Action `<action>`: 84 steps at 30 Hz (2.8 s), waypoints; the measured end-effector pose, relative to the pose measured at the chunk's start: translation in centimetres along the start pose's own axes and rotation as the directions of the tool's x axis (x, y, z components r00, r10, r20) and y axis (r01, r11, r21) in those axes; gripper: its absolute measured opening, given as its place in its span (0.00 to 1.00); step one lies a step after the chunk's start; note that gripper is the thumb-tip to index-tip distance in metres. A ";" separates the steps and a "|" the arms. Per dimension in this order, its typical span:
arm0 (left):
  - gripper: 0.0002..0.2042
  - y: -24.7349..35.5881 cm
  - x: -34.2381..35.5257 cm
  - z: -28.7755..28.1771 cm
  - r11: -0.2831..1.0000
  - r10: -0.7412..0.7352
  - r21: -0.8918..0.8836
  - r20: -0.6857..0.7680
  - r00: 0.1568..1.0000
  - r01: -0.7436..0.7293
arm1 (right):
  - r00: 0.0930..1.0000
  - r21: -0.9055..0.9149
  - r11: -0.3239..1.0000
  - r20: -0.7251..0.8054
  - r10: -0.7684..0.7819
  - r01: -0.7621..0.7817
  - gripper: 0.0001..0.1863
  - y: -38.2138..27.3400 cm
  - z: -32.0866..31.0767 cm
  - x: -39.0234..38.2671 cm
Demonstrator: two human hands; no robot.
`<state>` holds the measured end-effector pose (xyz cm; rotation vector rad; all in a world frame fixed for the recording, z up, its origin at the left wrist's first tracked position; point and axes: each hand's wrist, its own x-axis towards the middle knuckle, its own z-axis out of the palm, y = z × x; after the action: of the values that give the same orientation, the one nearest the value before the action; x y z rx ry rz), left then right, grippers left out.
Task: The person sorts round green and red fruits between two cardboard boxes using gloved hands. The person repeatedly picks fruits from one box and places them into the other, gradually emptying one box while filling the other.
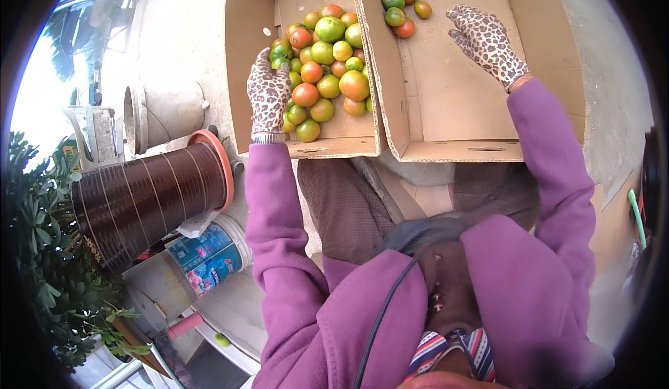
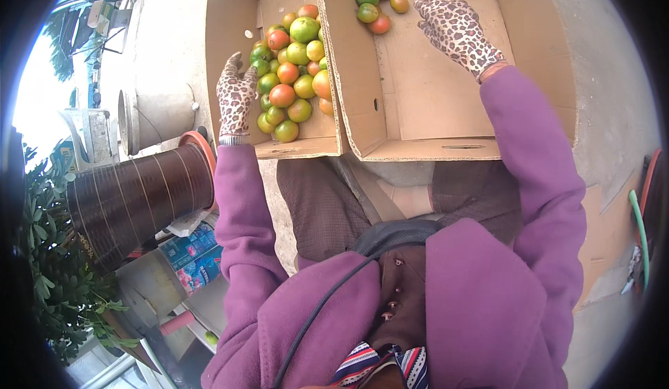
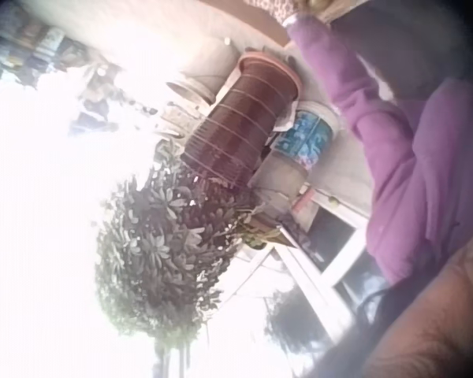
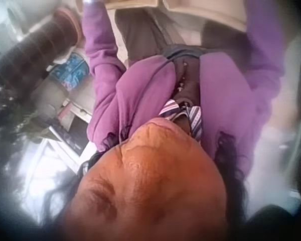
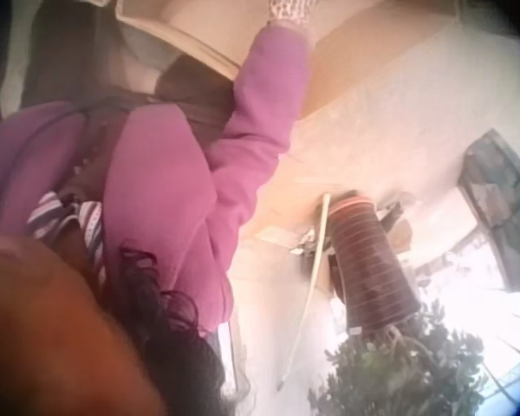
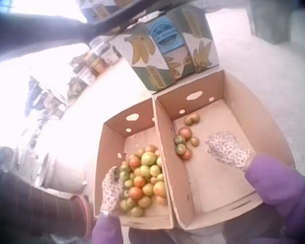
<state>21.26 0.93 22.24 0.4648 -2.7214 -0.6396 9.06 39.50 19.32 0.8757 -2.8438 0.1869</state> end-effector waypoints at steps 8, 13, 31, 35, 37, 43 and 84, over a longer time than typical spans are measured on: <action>0.18 22.8 1.6 7.4 0.602 0.061 -0.799 0.050 0.997 0.003 | 0.981 -0.018 0.998 0.188 -0.056 0.060 0.10 -0.1 -0.3 0.3; 0.17 22.0 1.0 14.3 0.878 0.364 -0.316 -0.044 0.930 -0.359 | 0.923 0.049 0.998 0.385 0.008 -0.029 0.11 -0.9 -1.1 0.8; 0.18 23.3 -0.2 14.5 0.941 0.334 -0.041 0.280 0.900 -0.336 | 0.964 0.646 0.762 -0.172 0.205 -0.047 0.13 -5.0 3.4 7.1; 0.20 24.2 0.8 14.2 0.968 0.183 -0.222 0.295 0.938 -0.119 | 0.977 0.051 0.983 -0.127 -0.172 0.179 0.24 2.5 5.8 6.3; 0.21 23.5 1.2 14.2 0.924 0.054 -0.376 0.294 0.954 0.064 | 0.981 0.212 0.967 0.165 0.107 -0.141 0.24 1.7 2.2 6.1; 0.22 23.1 1.7 13.9 0.556 0.237 -0.824 0.285 0.929 0.111 | 0.934 0.414 0.845 0.031 0.357 -0.337 0.24 -0.7 -3.3 2.4; 0.15 20.2 2.4 8.2 0.682 0.103 -0.698 -0.203 0.974 -0.218 | 0.995 0.242 0.967 -0.046 0.093 -0.080 0.19 2.2 1.7 1.5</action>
<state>11.29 20.24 25.33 0.0577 -2.0877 -1.4592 6.42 40.21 17.79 0.7732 -2.8478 0.5676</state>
